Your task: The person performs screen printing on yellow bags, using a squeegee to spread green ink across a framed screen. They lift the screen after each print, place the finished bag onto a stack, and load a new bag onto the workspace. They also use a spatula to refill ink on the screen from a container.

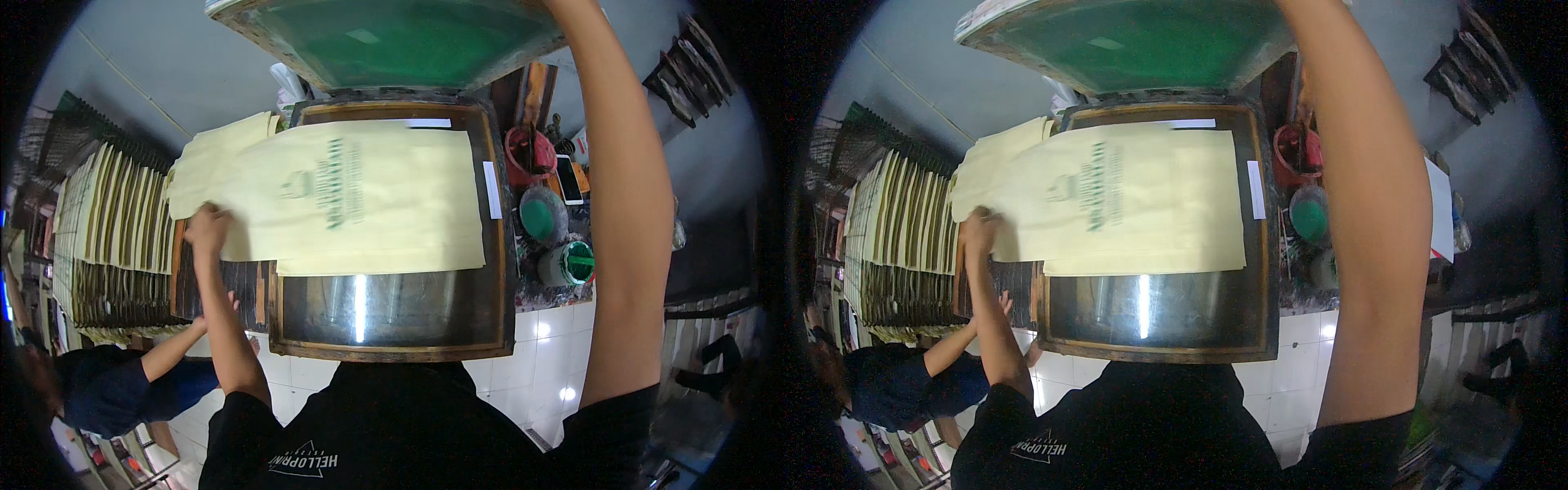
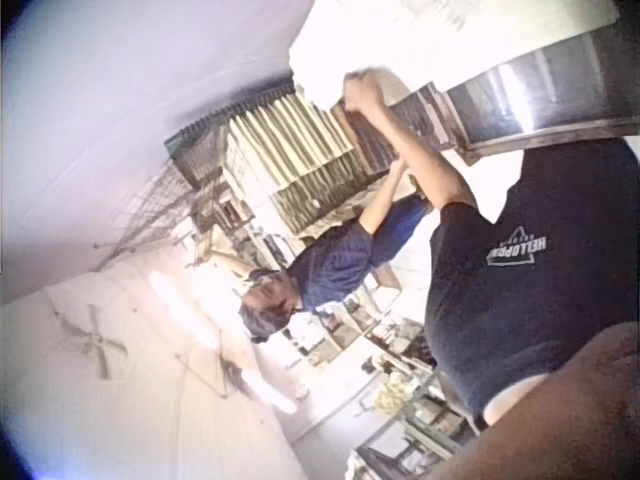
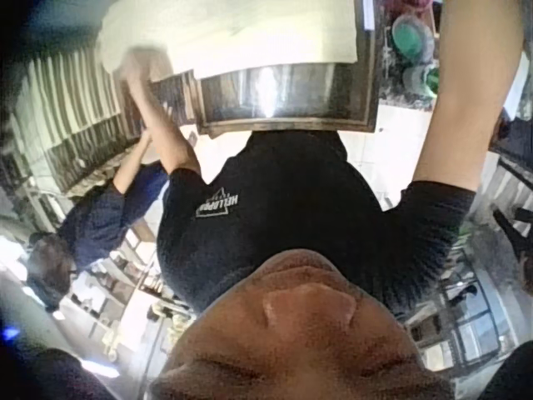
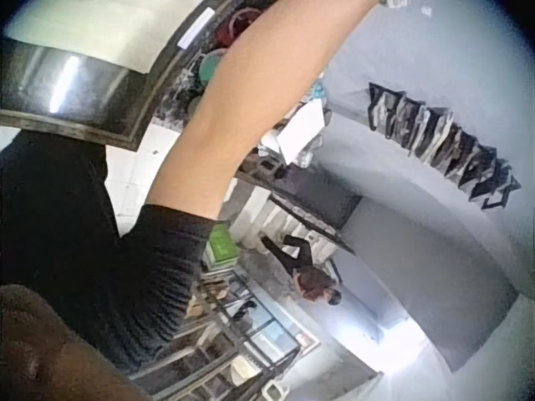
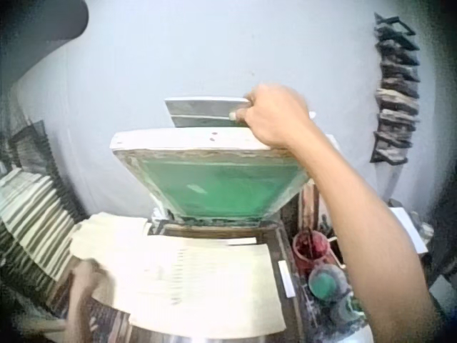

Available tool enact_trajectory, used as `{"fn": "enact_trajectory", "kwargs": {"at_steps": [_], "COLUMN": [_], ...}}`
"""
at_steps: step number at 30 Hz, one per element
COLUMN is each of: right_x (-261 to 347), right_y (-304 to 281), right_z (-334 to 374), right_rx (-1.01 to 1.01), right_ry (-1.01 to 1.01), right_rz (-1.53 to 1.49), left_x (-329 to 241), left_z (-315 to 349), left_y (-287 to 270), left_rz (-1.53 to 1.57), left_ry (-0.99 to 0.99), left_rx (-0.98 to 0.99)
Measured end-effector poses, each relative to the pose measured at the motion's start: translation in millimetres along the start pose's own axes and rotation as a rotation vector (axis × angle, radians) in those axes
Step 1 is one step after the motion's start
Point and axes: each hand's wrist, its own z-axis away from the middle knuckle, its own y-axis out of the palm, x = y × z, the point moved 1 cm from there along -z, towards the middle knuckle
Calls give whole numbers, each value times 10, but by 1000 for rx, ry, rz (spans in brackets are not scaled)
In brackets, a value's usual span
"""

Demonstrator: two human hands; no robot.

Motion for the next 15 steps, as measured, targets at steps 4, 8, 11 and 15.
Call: {"fn": "enact_trajectory", "kwargs": {"at_steps": [4,8,11,15], "right_x": [-4,-92,-125,-210], "right_y": [6,33,78,104], "right_z": [-85,-99,-169,-180], "right_rx": [0,27,45,42], "right_ry": [-33,-34,-63,-104], "right_rz": [19,10,9,20], "left_x": [-197,-2160,-3267,-3898], "left_z": [17,626,850,816], "left_y": [165,1324,1723,1998], "left_rz": [44,295,148,-83], "left_ry": [147,705,822,804], "left_rx": [-307,75,275,395]}}
